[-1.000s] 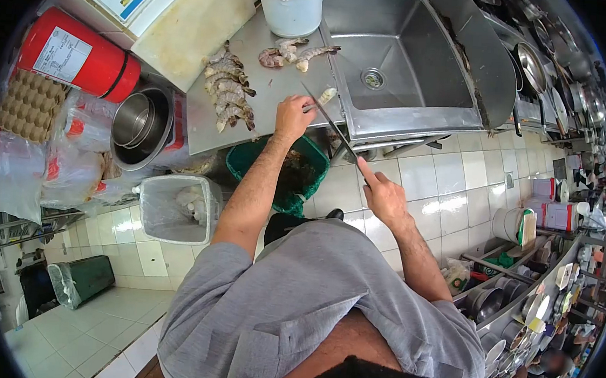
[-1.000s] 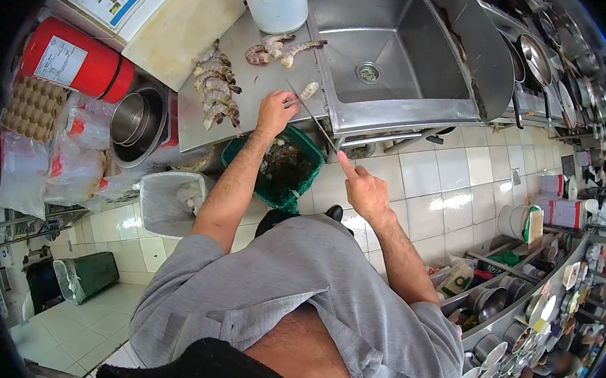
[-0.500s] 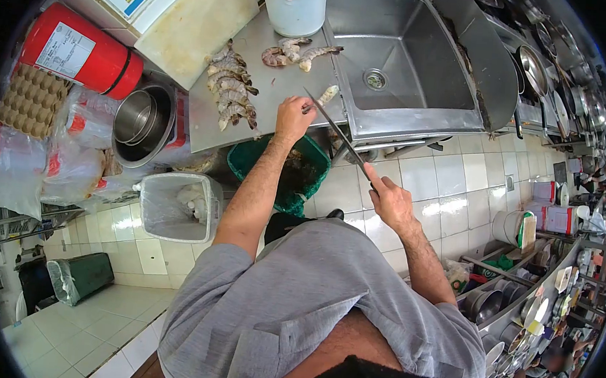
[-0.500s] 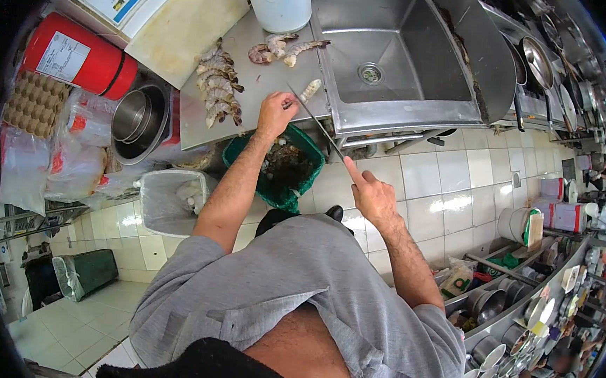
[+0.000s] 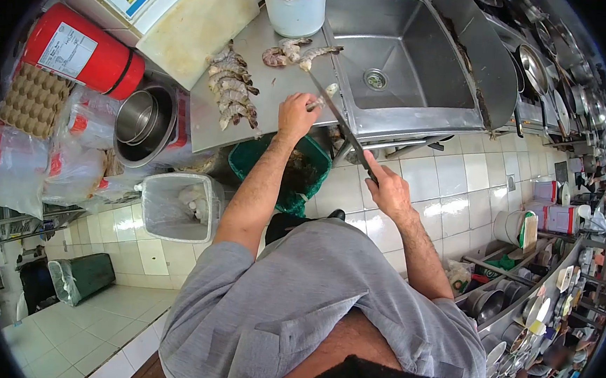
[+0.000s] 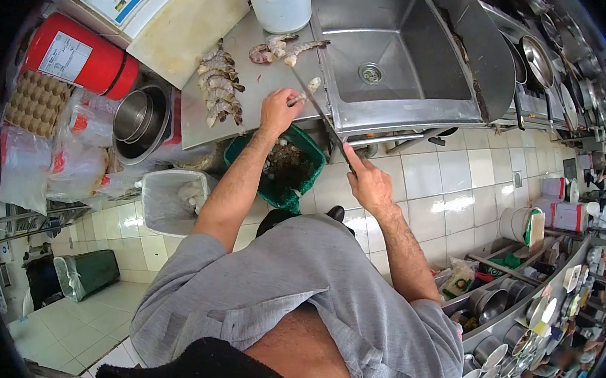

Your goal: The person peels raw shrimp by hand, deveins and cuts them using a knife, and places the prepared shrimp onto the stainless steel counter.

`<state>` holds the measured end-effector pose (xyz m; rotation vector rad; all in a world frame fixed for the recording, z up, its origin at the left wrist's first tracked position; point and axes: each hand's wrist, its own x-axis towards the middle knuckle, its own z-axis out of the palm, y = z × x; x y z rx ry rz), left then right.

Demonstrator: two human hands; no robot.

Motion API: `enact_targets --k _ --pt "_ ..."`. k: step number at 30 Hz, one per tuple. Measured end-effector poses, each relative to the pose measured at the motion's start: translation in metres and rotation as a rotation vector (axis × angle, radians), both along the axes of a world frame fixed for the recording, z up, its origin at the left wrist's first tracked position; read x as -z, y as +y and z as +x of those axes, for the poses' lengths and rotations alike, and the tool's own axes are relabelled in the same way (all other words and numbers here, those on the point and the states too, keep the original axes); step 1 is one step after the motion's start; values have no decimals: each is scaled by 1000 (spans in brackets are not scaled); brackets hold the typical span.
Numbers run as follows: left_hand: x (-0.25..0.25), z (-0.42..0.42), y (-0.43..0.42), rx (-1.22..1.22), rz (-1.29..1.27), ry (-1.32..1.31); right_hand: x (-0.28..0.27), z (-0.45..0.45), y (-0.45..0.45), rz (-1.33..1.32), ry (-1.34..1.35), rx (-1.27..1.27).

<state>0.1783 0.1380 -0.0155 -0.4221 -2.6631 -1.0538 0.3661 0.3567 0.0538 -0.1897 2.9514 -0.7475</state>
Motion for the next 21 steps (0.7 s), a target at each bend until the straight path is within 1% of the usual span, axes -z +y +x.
enact_targets --k 1,3,4,6,7,9,10,12,16,18,21 --pt "2 -1 2 -1 4 -2 -1 0 2 8 23 24" --pt "4 -6 6 -14 -73 105 -2 1 5 37 19 33" --pt "7 -6 5 -12 -71 108 -3 2 7 62 14 45" --pt "8 -4 1 20 -49 283 -4 11 12 80 0 36" --pt "8 0 -2 23 -48 283 -4 17 14 95 -17 21" --pt "7 6 -11 159 26 285 -7 29 20 118 -1 13" --pt "9 7 -13 159 24 282 -9 32 23 141 14 4" --pt "14 10 -17 126 111 217 -22 33 28 164 -4 -9" --pt "20 15 -16 161 66 248 -38 27 29 188 -1 -33" --pt "20 16 -13 96 96 245 -38 25 27 180 -6 -52" --pt "20 15 -13 96 71 241 -38 24 25 171 -12 -89"
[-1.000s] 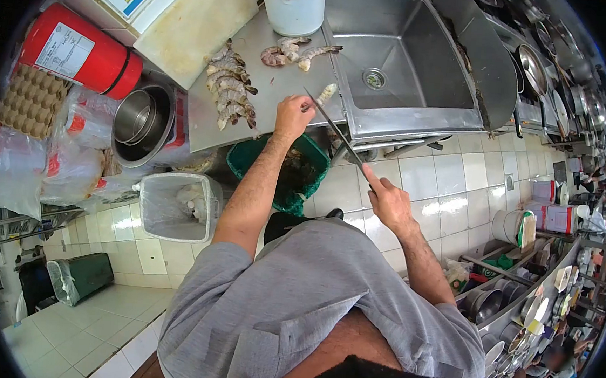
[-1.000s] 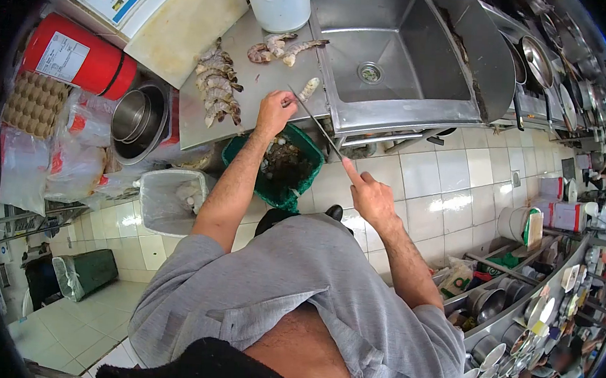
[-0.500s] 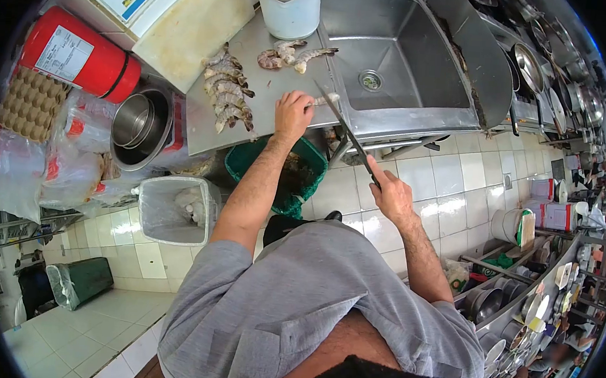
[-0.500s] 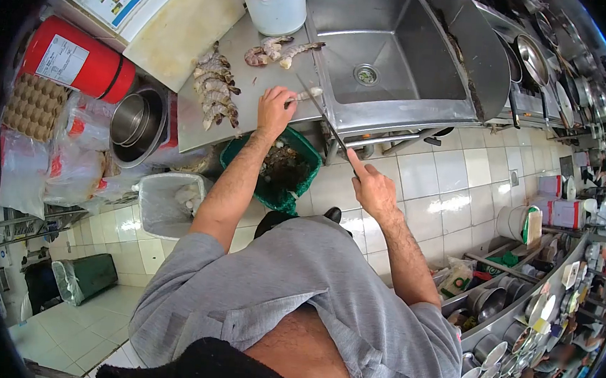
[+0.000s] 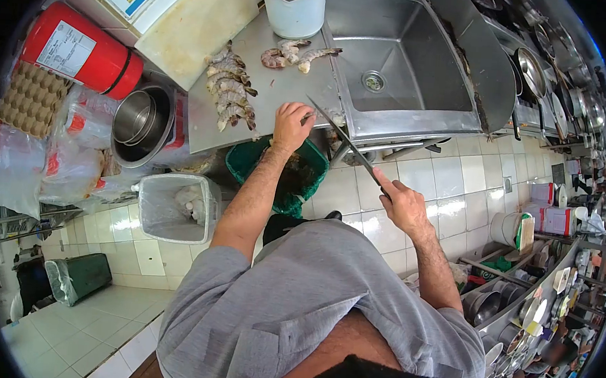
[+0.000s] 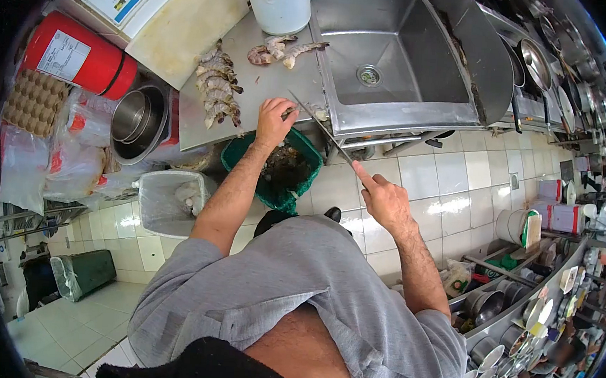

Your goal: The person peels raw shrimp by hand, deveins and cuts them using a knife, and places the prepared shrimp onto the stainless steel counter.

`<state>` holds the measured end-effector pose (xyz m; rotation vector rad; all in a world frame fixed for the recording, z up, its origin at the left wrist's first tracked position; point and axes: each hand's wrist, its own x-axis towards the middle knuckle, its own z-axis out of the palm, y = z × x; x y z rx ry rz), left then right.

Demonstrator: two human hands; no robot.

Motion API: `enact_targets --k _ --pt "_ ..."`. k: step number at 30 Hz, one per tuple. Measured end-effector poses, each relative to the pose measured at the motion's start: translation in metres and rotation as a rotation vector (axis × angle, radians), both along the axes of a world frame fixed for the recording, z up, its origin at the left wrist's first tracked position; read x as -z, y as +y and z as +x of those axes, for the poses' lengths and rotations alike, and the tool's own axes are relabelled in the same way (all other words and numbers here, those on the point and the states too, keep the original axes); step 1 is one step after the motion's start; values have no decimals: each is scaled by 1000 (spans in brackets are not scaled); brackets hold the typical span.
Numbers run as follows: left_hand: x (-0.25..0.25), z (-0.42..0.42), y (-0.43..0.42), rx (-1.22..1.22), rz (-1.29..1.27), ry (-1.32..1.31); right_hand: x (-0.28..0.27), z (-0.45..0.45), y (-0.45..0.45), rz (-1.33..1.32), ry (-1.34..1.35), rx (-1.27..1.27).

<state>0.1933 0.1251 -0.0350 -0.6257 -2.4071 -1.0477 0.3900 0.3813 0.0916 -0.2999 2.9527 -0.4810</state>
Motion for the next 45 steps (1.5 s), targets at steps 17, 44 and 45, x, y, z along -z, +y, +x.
enact_targets --k 17,44,45 --pt "-25 -2 11 93 -66 9 6 -6 -15 -107 -4 83" --pt "-21 -23 38 109 -388 -320 12 2 -8 -358 -13 245" --pt "-27 -25 37 110 -342 -364 11 3 -10 -357 -9 231"
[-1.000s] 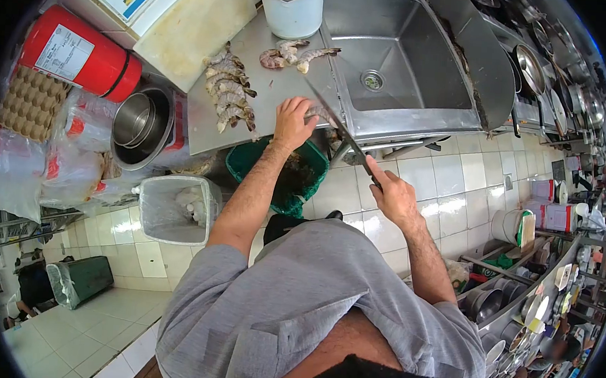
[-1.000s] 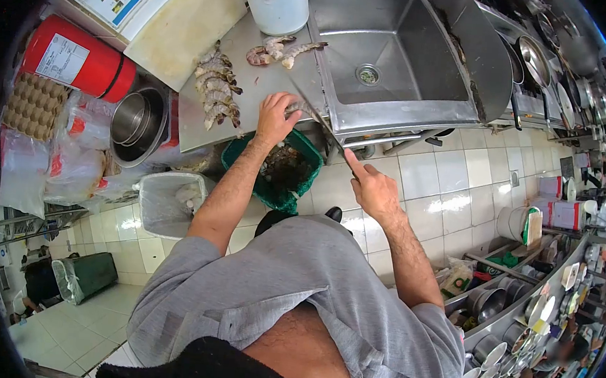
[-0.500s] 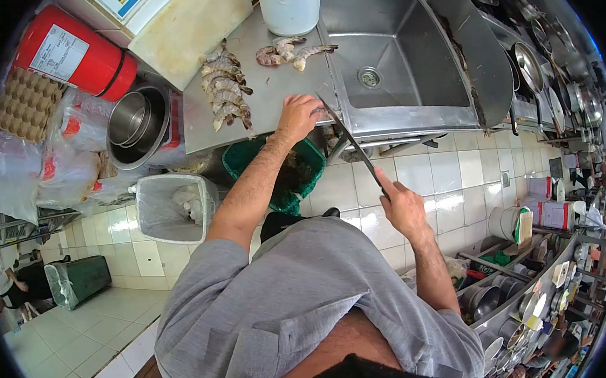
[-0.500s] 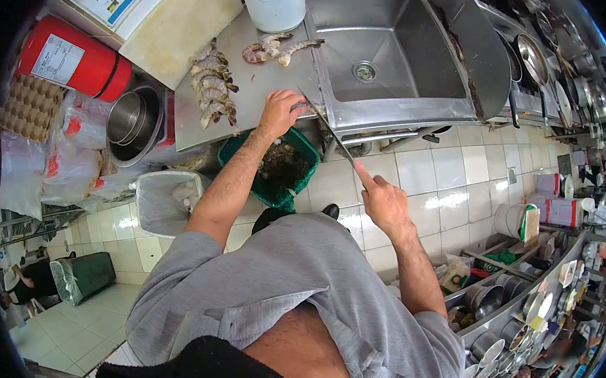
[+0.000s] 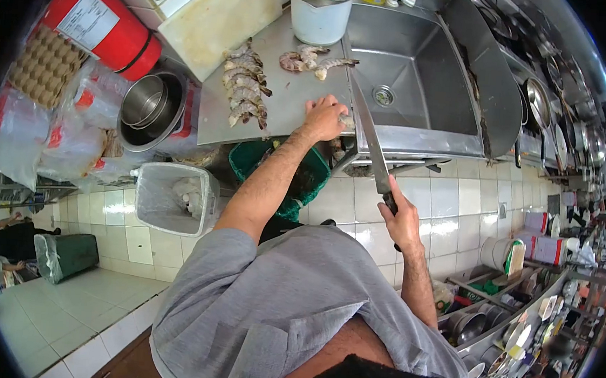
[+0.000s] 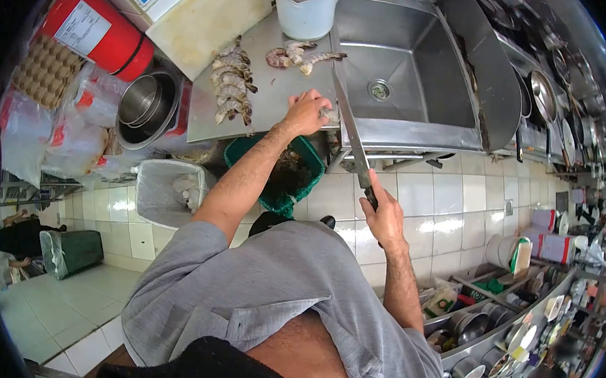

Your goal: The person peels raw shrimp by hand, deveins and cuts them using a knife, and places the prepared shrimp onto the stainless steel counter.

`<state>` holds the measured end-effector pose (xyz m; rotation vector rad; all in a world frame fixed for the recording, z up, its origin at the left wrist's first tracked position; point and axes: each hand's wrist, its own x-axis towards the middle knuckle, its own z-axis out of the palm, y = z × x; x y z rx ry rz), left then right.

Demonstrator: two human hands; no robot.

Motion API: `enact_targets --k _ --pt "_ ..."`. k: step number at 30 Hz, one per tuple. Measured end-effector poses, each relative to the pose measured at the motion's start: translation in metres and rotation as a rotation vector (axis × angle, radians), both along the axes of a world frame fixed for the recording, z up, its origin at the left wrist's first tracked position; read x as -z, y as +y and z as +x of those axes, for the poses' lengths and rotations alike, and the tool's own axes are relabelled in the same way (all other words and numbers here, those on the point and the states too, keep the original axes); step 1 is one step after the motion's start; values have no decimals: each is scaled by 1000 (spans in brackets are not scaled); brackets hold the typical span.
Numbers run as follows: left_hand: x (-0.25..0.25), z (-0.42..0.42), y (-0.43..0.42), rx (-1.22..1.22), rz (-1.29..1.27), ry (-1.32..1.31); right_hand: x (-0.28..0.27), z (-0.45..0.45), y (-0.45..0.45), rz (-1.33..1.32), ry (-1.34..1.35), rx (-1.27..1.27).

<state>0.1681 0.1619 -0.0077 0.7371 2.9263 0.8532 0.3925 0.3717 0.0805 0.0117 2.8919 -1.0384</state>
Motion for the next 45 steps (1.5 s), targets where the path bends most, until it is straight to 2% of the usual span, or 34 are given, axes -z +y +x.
enact_targets --k 2,4,5,8,9,13,15,21,23,27,32,45 --pt "-13 -9 -6 -61 78 -80 -1 1 -3 -78 -50 70" --pt "-24 -19 -15 -163 753 -137 1 -1 -4 -96 -39 74" --pt "-27 -19 -19 -173 820 8 1 -3 -4 -105 -78 93" --pt "-15 0 -36 -243 739 110 -2 -10 -8 -114 -131 93" --pt "-8 7 -41 -289 598 97 -2 -13 -10 -115 -150 74" --pt "17 7 -38 -446 440 61 1 -32 -26 -126 -237 32" --pt "21 -2 -30 -535 269 114 1 -40 -36 -119 -265 40" --pt "24 9 -10 -384 314 48 1 -43 -37 -87 -279 44" --pt "25 11 -11 -371 360 50 11 -38 -29 67 -31 -38" --pt "28 8 -11 -391 532 6 -15 -31 -35 183 -72 -65" --pt "30 6 -9 -403 476 35 -19 -25 -36 363 -87 -127" --pt "34 6 -10 -383 527 15 -21 -30 -39 392 -157 -135"
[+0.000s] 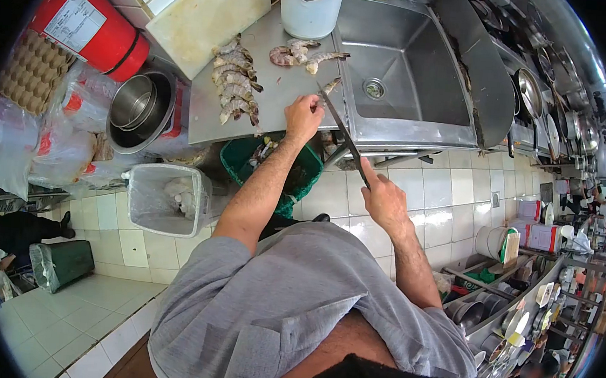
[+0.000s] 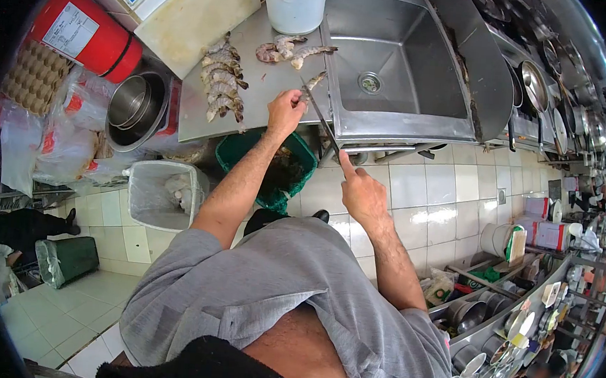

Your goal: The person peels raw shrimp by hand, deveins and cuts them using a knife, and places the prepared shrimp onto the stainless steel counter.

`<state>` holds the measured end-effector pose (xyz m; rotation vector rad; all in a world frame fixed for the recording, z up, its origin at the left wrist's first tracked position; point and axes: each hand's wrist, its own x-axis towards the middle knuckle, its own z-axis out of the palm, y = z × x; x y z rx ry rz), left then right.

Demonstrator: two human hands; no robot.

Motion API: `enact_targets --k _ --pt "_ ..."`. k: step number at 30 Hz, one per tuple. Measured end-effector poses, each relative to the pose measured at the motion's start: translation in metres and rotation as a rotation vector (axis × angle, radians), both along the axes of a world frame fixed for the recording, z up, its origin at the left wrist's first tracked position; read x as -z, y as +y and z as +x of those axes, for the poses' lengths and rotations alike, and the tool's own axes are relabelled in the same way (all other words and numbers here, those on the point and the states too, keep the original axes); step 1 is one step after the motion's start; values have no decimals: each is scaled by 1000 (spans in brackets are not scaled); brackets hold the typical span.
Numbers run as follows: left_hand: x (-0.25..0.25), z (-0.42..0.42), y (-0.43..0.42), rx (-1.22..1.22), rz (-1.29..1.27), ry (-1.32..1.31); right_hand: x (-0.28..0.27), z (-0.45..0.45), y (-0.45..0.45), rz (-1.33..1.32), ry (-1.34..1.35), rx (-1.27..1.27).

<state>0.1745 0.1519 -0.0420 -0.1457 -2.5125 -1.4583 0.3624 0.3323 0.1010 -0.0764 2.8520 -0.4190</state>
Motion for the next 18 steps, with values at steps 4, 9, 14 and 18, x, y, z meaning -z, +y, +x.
enact_targets --k 4,9,14,18 --pt "-4 1 -1 -4 -23 16 14 -12 -2 -20 109 -24" --pt "-3 4 0 -3 68 51 8 5 1 -28 82 8" --pt "-1 5 0 8 7 59 3 24 5 -25 50 4" --pt "0 6 0 17 -7 25 2 33 5 -21 30 2"
